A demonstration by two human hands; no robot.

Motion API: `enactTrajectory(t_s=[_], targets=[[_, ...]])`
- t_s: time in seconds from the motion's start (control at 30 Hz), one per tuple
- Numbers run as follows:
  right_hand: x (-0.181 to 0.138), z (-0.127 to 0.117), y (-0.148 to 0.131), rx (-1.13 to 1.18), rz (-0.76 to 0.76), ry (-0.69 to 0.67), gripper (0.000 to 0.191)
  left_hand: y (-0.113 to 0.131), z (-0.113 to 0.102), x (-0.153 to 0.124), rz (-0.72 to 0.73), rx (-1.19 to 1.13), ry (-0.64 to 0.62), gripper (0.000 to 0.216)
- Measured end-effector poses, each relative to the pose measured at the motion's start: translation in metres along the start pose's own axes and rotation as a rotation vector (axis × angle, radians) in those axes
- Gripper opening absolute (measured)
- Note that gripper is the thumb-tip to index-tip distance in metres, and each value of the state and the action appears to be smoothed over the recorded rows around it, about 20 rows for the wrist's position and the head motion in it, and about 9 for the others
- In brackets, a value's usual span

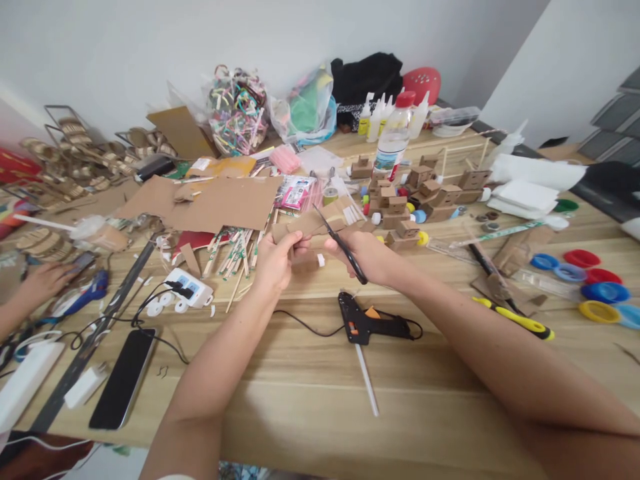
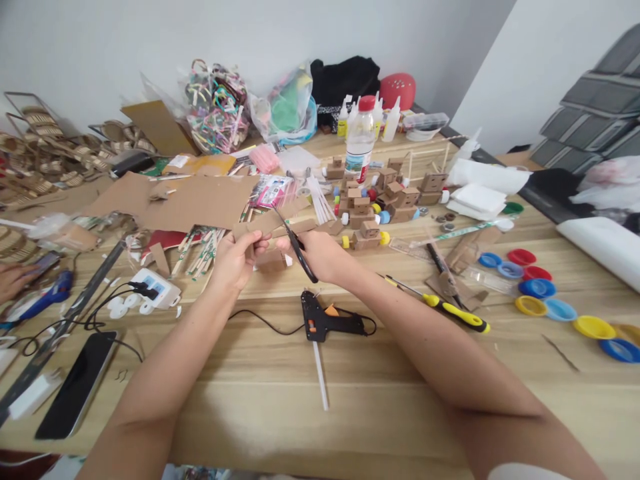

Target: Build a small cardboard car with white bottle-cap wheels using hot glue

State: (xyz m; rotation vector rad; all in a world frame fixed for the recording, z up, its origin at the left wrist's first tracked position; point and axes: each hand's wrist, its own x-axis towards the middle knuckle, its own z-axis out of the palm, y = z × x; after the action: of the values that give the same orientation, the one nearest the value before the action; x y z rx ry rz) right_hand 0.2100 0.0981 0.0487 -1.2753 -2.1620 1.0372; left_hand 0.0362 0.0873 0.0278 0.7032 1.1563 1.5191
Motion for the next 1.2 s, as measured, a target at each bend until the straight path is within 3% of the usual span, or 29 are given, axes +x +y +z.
enactTrajectory(t_s=[0.33,0.47,0.63,0.8,0.93,1.2], targets=[[0.002,0.003,0.003,-0.048,0.122,0.032,0.071,-0.002,-0.006,0.009,-0.115,0.031,0.016,0.021],[0.005,0.006,0.005,0.087,0.17,-0.002,0.067,-0.005,-0.009,0.013,-0.142,0.039,0.029,0.021],[0.01,-0.002,0.008,0.311,0.185,0.095,0.063,-0.001,-0.012,0.009,-0.136,0.055,0.006,0.02],[0.005,-0.016,0.005,0.381,0.047,0.186,0.059,0.003,-0.013,-0.004,-0.087,0.13,-0.138,0.028],[0.0,-0.012,-0.003,0.423,0.077,0.215,0.051,0.002,-0.012,-0.012,-0.032,0.204,-0.277,0.034],[0.0,-0.031,0.003,0.375,0.091,0.317,0.035,0.005,-0.021,-0.006,0.009,0.176,-0.325,0.036]])
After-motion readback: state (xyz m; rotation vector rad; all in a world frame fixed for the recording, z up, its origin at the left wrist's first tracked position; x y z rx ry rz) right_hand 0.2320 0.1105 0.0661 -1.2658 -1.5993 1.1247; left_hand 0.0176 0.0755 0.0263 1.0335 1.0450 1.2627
